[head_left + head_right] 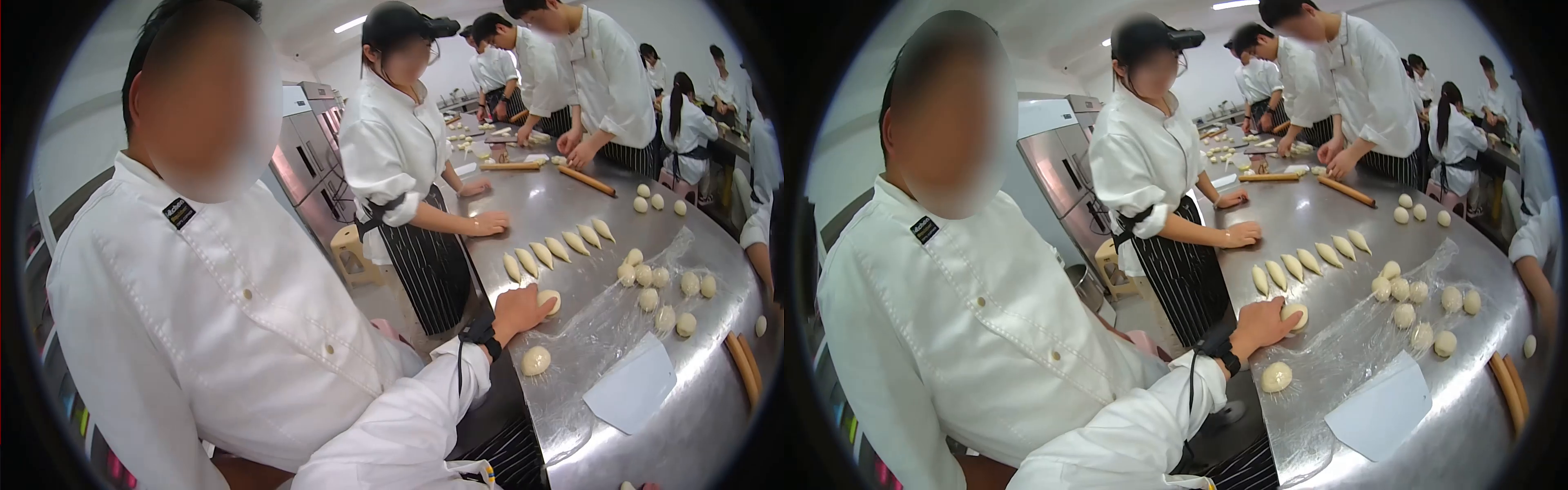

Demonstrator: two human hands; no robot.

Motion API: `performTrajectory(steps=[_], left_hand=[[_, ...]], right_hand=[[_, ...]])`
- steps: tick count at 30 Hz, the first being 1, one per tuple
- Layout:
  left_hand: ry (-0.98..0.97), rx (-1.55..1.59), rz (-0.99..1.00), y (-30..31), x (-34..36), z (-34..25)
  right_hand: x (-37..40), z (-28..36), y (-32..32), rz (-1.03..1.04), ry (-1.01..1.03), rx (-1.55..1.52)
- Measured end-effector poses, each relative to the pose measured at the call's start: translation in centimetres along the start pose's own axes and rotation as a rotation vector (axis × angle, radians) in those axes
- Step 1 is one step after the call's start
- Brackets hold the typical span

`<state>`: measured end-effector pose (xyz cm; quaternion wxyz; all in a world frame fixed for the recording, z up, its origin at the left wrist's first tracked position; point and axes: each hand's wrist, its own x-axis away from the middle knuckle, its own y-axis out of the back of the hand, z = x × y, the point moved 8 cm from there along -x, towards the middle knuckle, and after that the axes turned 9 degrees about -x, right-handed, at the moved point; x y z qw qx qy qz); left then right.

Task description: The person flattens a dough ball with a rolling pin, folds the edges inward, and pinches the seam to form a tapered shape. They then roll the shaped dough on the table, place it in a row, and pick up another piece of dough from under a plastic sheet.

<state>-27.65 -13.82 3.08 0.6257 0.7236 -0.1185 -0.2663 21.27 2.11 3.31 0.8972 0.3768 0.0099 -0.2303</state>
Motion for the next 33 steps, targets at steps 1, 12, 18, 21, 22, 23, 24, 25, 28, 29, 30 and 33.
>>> performTrajectory(steps=[1, 12, 18, 21, 22, 23, 24, 25, 28, 29, 30, 33], left_hand=[[0.002, -0.017, 0.002, 0.0, 0.0, 0.0], [0.026, -0.033, -0.001, 0.2, -0.1, 0.1], [0.048, -0.034, 0.025, 0.1, -0.1, 0.2], [0.036, -0.031, -0.001, 0.1, 0.0, 0.4], [0.033, -0.019, -0.042, 0.1, 0.1, 0.5], [0.028, -0.003, -0.074, 0.0, 0.1, 0.4], [0.011, 0.007, -0.061, -0.5, 0.0, 0.3], [0.014, -0.024, -0.095, -0.6, 0.0, 0.4], [0.031, -0.032, -0.107, -0.7, -0.1, 0.4], [0.030, -0.023, -0.123, -0.5, -0.1, 0.4], [0.033, -0.016, -0.139, -0.3, 0.0, 0.4], [0.041, 0.032, -0.141, -0.2, 0.0, -0.2]], right_hand=[[0.0, -0.4, 0.0, -0.023, 0.008, -0.036], [-0.3, -0.6, 0.6, 0.024, -0.019, -0.024], [-0.4, -0.5, 0.6, 0.007, -0.001, -0.049], [0.1, -0.7, 0.4, 0.010, -0.013, -0.031], [0.1, -0.9, 0.5, -0.004, -0.018, -0.027], [-0.1, -0.9, 0.5, 0.021, -0.025, -0.034], [0.0, -0.8, 0.4, 0.048, -0.041, -0.040], [0.0, -0.8, 0.6, 0.043, -0.068, -0.031], [-0.3, -0.2, 0.7, 0.055, -0.058, -0.043], [-0.2, -0.2, 0.7, 0.049, -0.053, -0.053], [-0.2, -0.1, 0.7, 0.045, -0.045, -0.066], [-0.2, 0.0, 0.8, 0.046, -0.055, -0.089]])
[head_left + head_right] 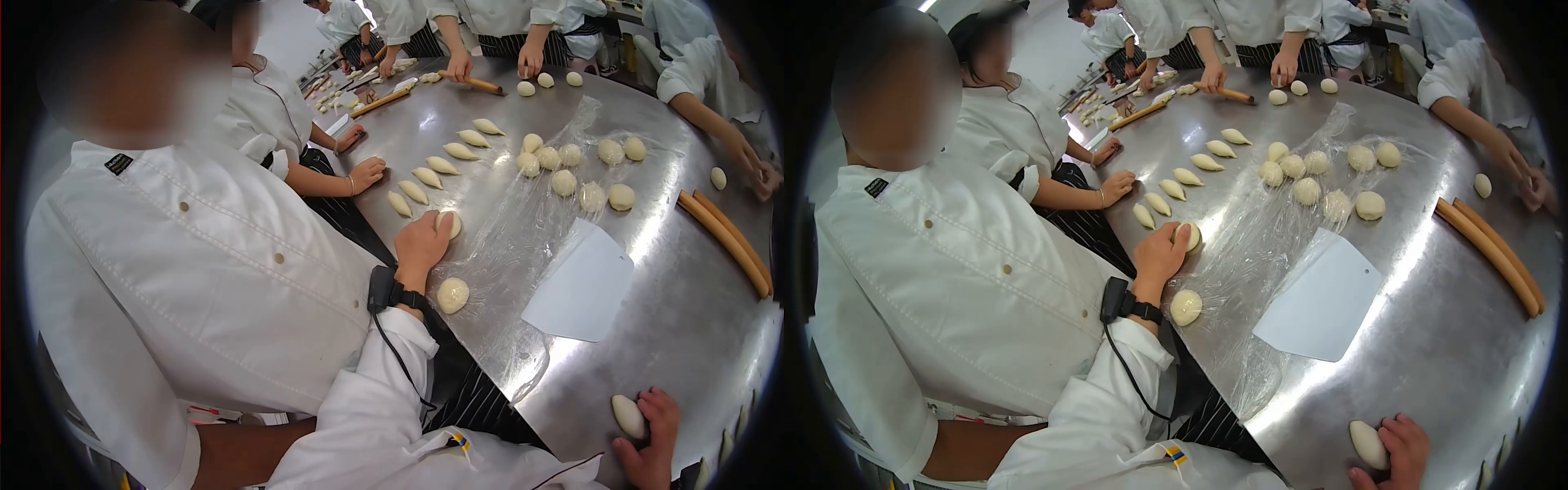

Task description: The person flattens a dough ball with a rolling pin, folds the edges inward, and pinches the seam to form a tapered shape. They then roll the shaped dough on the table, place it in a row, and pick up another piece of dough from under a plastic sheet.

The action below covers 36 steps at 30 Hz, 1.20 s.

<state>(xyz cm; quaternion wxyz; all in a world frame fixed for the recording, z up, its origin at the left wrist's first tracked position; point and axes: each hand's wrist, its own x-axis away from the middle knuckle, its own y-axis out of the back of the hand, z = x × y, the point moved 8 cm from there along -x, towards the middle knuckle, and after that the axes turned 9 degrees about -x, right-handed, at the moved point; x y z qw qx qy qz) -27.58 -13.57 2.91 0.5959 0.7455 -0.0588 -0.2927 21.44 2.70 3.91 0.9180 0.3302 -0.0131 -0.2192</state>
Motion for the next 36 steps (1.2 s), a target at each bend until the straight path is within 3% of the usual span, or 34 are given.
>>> performTrajectory(steps=[11, 17, 19, 26, 29, 31, 36], left_hand=[[-0.023, 0.049, -0.067, -0.3, -0.5, 0.5], [-0.034, 0.134, -0.205, 0.5, -0.3, 0.7], [0.047, 0.201, -0.190, 1.5, 0.1, 0.6], [0.056, 0.152, -0.105, 1.2, 0.0, 0.4], [-0.075, 0.120, -0.075, 0.5, -0.1, -0.3], [0.015, 0.106, -0.068, 0.7, 0.0, -0.1], [0.004, 0.082, -0.172, -0.5, -0.2, 1.0]], right_hand=[[-0.1, 0.3, 0.3, 0.000, -0.013, 0.000], [-0.3, 0.7, 0.3, 0.008, -0.018, -0.013], [-0.3, 0.7, 0.2, 0.008, -0.008, -0.011], [0.0, 0.5, 0.1, -0.009, 0.009, 0.002], [-0.1, 0.6, 0.1, -0.005, 0.012, 0.005], [-0.1, 0.6, 0.1, -0.004, 0.007, 0.003], [-0.1, 0.5, -0.1, -0.009, 0.011, 0.012]])
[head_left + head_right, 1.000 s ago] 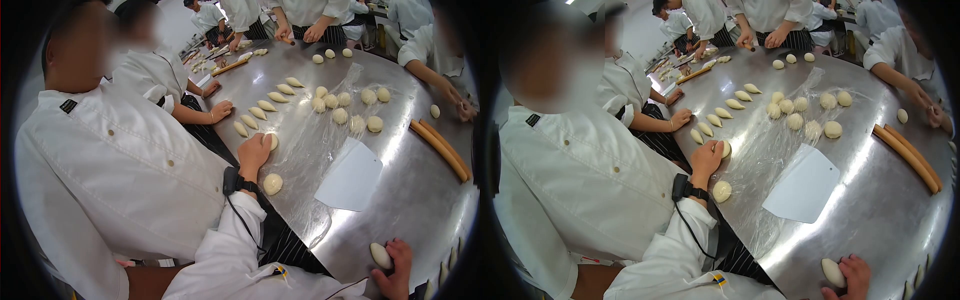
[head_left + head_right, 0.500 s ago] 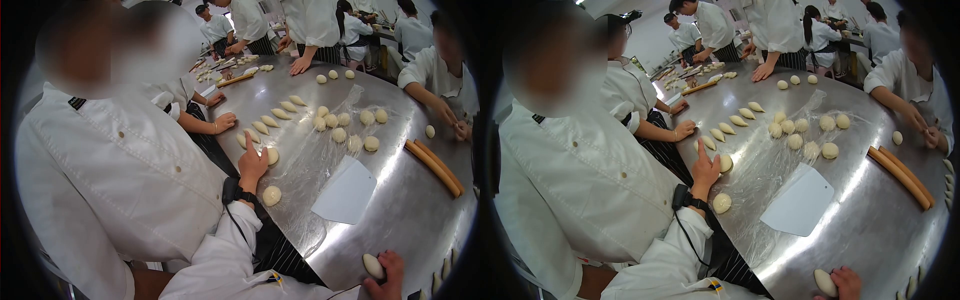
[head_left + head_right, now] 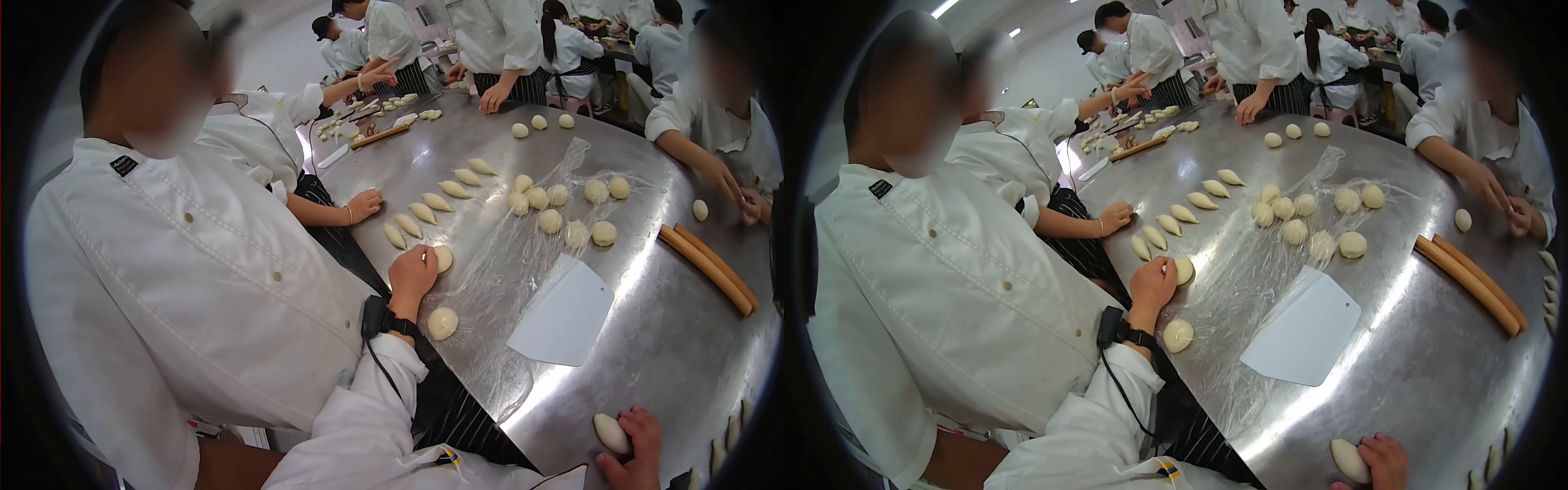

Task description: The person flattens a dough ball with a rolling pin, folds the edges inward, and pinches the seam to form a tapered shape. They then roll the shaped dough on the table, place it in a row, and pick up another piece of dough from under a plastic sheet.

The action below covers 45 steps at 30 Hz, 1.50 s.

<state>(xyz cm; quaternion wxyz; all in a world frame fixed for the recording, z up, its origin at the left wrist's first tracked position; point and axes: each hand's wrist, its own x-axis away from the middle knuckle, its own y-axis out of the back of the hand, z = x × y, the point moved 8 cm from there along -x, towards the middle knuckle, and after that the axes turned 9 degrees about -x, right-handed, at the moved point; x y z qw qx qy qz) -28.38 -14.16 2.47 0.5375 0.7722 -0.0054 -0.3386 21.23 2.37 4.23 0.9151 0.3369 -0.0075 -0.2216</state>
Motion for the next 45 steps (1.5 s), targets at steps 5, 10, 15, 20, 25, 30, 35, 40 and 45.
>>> performTrajectory(steps=[5, 10, 15, 20, 25, 30, 35, 40, 45], left_hand=[[0.065, -0.004, -0.042, -0.8, 0.4, 1.3], [0.140, 0.007, -0.005, 0.1, 0.1, 1.5], [-0.147, 0.077, -0.072, 1.0, 0.1, -1.1], [-0.418, 0.143, -0.039, 1.0, 0.5, -3.3], [-0.351, 0.218, -0.055, 0.0, 0.2, -2.1], [-0.289, 0.271, -0.041, 0.3, 0.3, -1.6], [-0.544, 0.336, -0.107, 1.1, 1.0, -3.2], [-0.415, 0.302, -0.130, 0.8, 0.8, -2.6], [-0.261, 0.181, -0.056, 0.0, 0.2, -1.2]], right_hand=[[0.0, -0.2, -0.2, 0.010, -0.007, -0.002], [0.0, -0.5, -0.2, 0.005, 0.011, -0.019], [0.1, -0.6, -0.1, 0.011, -0.019, -0.032], [0.1, -0.6, -0.1, -0.004, -0.029, -0.027], [0.2, -0.5, 0.0, -0.015, -0.027, -0.039], [0.2, -0.6, 0.0, -0.013, -0.026, -0.040], [0.3, -0.6, 0.0, -0.025, -0.029, -0.037], [0.3, -0.4, 0.3, -0.042, -0.027, -0.041], [0.3, -0.6, 0.1, -0.047, 0.005, -0.046]])
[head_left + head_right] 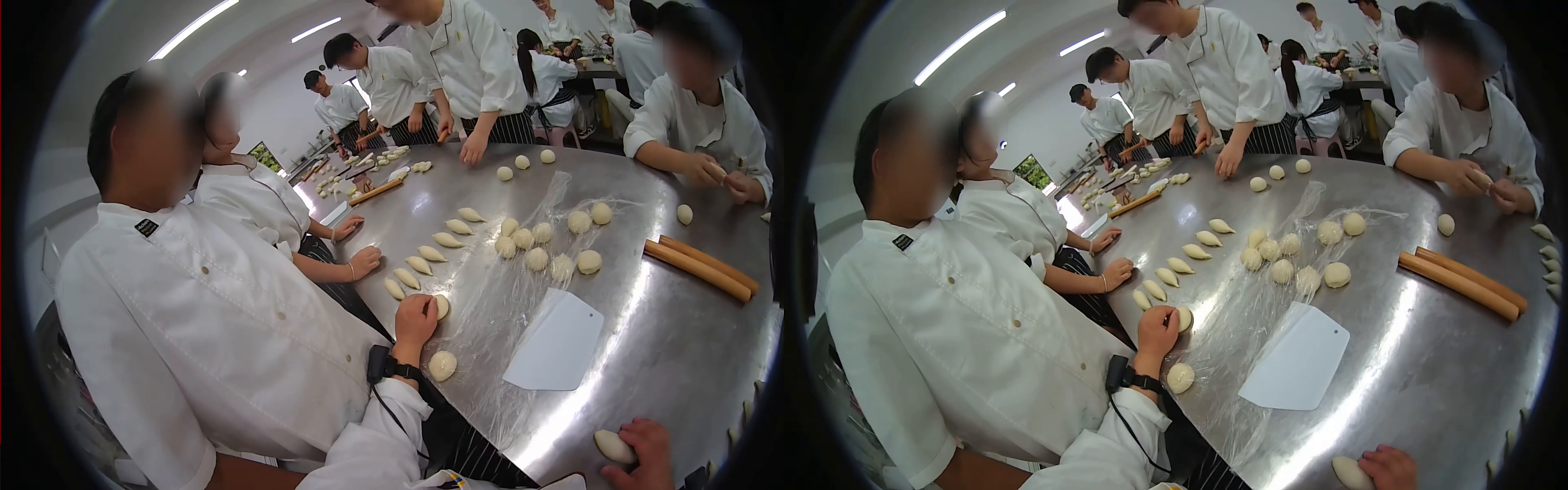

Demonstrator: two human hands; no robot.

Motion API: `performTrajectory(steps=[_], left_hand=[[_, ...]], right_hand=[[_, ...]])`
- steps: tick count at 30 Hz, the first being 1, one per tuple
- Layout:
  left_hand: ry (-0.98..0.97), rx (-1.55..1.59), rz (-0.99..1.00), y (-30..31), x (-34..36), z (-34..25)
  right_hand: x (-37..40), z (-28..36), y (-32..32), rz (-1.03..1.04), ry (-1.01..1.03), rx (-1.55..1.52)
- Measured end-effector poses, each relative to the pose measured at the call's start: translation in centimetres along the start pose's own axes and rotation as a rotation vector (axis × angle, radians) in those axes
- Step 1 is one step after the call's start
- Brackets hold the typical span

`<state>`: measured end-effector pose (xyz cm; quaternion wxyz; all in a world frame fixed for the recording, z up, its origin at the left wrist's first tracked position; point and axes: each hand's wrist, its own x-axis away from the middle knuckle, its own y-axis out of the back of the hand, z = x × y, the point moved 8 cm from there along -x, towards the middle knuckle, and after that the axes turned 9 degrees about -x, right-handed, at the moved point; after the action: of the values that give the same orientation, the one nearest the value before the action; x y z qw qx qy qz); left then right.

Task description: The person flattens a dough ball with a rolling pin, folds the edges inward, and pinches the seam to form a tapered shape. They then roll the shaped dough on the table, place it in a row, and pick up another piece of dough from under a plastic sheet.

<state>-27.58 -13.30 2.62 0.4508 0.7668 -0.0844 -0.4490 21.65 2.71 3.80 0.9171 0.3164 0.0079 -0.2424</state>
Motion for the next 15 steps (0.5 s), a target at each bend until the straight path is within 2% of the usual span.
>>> performTrajectory(steps=[1, 3, 6, 10, 15], left_hand=[[-0.005, -0.001, -0.005, 0.1, 0.1, -0.1], [-0.151, 0.113, 0.009, 0.6, 0.1, -1.9], [-0.214, 0.124, 0.075, -0.1, -0.1, -2.3], [-0.178, 0.117, 0.088, -0.2, -0.2, -2.1], [-0.199, 0.088, -0.108, 1.3, -0.1, -2.4]], right_hand=[[0.0, 0.0, 0.0, -0.006, 0.004, -0.001], [0.1, -0.1, 0.0, -0.017, 0.018, 0.014], [0.2, -0.4, -0.1, -0.025, 0.012, -0.001], [0.1, -0.2, 0.0, -0.012, 0.010, -0.001], [-0.2, -0.1, 0.0, -0.006, 0.004, -0.014]])
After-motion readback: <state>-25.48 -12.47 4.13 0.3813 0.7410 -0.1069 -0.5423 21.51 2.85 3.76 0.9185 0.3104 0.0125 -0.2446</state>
